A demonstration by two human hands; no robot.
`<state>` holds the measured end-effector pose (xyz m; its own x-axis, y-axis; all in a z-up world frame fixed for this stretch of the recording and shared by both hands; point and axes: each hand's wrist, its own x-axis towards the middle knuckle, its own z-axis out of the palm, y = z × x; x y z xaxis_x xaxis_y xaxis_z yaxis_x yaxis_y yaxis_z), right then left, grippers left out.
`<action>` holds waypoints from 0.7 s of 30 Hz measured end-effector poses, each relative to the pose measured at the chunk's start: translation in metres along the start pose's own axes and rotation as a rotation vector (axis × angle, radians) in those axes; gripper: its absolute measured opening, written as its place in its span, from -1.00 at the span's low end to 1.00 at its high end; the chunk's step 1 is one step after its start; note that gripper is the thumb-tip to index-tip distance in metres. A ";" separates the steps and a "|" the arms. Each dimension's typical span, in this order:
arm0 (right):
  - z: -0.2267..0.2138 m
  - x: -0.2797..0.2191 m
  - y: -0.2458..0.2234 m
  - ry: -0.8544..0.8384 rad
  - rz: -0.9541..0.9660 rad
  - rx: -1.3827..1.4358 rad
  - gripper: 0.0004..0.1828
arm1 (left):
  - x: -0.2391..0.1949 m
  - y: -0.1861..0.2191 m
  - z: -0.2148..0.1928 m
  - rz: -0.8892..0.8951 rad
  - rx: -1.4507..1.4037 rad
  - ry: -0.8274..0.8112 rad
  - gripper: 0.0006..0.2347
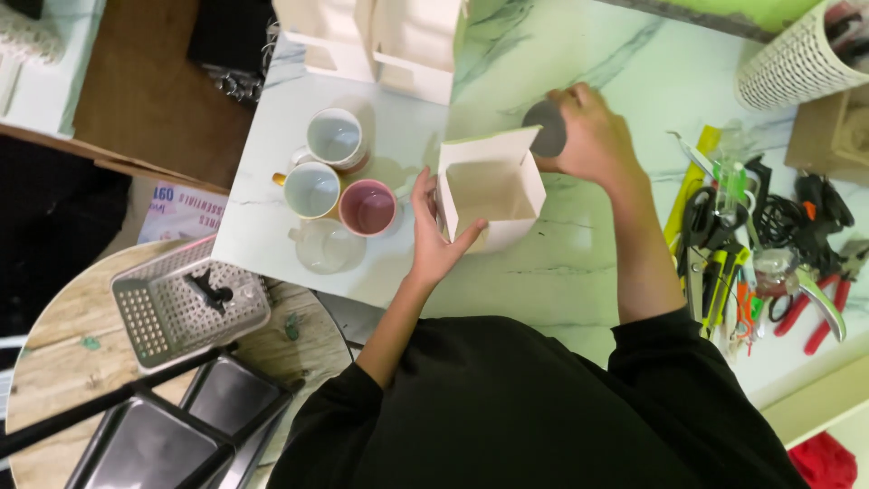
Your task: The person wipes several mugs with a red cloth and places them into a tray or folds a cardboard box.
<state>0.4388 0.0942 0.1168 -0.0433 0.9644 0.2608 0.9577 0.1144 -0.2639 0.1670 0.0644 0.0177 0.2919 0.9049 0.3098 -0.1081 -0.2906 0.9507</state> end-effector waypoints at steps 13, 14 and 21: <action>-0.124 -0.035 -0.041 0.172 -0.062 0.283 -0.16 | 0.038 -0.063 0.025 0.014 0.010 0.021 -0.04; -0.123 -0.032 -0.047 0.123 -0.096 0.376 -0.14 | 0.039 -0.065 0.024 0.009 -0.001 0.008 -0.04; -0.078 -0.009 -0.070 -0.096 -0.142 0.600 -0.08 | 0.043 -0.045 0.016 0.020 -0.033 -0.036 -0.10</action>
<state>0.3942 0.0584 0.2056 -0.2102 0.9439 0.2546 0.6156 0.3301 -0.7156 0.1992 0.1117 -0.0118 0.3237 0.8869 0.3295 -0.1450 -0.2977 0.9436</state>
